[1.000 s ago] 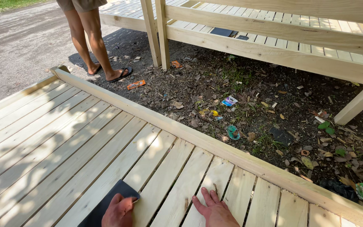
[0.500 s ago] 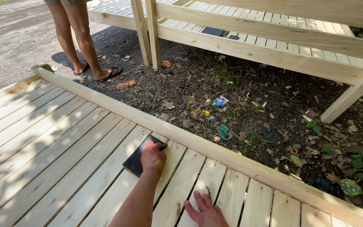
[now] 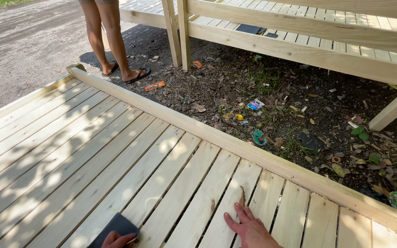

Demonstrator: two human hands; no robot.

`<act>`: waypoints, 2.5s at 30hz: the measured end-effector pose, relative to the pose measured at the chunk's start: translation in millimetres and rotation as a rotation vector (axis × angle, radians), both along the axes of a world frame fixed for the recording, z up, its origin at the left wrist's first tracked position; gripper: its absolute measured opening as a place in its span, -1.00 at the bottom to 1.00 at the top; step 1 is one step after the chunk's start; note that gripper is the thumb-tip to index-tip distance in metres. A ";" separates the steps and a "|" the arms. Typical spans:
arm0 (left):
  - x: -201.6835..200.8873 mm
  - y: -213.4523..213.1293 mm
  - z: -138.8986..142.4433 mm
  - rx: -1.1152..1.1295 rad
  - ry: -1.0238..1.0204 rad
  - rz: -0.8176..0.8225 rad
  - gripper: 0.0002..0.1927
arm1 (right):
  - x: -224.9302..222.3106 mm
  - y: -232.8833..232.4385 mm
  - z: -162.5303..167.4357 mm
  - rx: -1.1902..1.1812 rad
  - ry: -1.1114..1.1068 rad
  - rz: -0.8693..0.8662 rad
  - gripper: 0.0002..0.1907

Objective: The person sands the slatted surface of an unfinished wooden furniture frame by hand, rubbing a sheet of sandpaper back and forth across the boards. They work progressively along the slats, steadying the frame with the other hand, and at one point rest a bare foot on the frame while sanding.

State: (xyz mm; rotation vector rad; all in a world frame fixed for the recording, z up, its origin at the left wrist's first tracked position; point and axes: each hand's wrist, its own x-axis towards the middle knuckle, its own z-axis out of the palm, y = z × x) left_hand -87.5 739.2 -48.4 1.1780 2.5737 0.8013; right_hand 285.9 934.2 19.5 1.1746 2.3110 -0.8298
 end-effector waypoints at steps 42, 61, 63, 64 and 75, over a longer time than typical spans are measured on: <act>46.5 -15.8 71.8 0.032 -0.039 0.086 -0.79 | 58.9 -97.2 5.7 -0.204 -0.057 0.017 -0.25; 63.5 72.9 69.8 0.051 0.055 0.063 -0.78 | 43.9 -68.9 -112.8 -0.206 -0.125 -0.300 -0.27; 65.0 75.0 73.5 0.062 0.008 0.068 -0.77 | 51.2 -75.9 -91.0 -0.089 -0.166 0.166 -0.42; 63.7 66.3 73.2 0.068 -0.013 0.074 -0.77 | 52.1 -79.6 -77.5 -0.023 -0.179 0.400 -0.45; 41.0 -36.0 46.5 0.011 0.005 0.165 -0.80 | 6.5 -85.9 -6.7 -0.257 -0.453 0.245 -0.37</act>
